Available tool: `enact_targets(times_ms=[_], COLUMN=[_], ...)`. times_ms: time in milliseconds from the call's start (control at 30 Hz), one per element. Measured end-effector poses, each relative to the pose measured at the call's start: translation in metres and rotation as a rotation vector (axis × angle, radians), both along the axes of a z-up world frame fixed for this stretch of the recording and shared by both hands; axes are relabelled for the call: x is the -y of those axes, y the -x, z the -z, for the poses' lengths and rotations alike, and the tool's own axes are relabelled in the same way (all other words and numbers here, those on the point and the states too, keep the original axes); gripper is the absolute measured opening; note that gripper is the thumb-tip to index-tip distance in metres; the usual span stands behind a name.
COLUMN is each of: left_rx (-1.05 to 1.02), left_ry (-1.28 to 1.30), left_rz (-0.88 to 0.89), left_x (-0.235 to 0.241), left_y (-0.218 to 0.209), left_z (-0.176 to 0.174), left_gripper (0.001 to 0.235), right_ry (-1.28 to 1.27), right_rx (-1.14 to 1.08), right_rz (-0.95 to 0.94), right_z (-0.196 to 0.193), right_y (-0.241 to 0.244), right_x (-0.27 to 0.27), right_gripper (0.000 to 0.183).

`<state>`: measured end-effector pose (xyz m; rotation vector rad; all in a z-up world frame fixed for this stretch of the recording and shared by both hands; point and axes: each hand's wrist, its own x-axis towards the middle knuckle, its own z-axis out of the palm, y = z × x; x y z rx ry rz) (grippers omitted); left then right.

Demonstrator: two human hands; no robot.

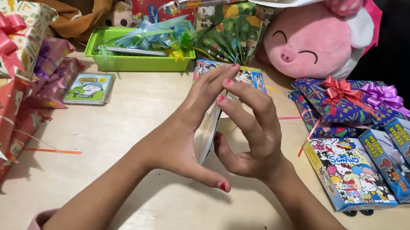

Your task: Folding and assembling a small decorative cardboard gift box.

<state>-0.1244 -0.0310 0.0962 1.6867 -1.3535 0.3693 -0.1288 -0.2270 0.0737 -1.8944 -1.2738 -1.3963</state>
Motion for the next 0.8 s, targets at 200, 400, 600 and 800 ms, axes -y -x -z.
enact_targets(times_ms=[200, 400, 600, 800], left_rx=[0.004, 0.045, 0.033, 0.011], left_ry=[0.03, 0.097, 0.163, -0.019], left_rz=[-0.037, -0.029, -0.029, -0.04], left_x=[0.002, 0.002, -0.005, -0.001], left_y=[0.001, -0.003, -0.006, -0.006], left_z=[0.004, 0.011, 0.003, 0.003], left_gripper=[0.131, 0.122, 0.101, 0.11], right_ry=[-0.03, -0.048, -0.065, 0.225], right_rx=[0.073, 0.082, 0.013, -0.189], right_rz=[-0.022, -0.053, -0.058, -0.022], right_z=[-0.001, 0.004, -0.022, -0.045], right_y=[-0.005, -0.011, 0.006, 0.013], right_x=[-0.002, 0.002, 0.0, 0.022], right_gripper=[0.035, 0.035, 0.048, 0.023])
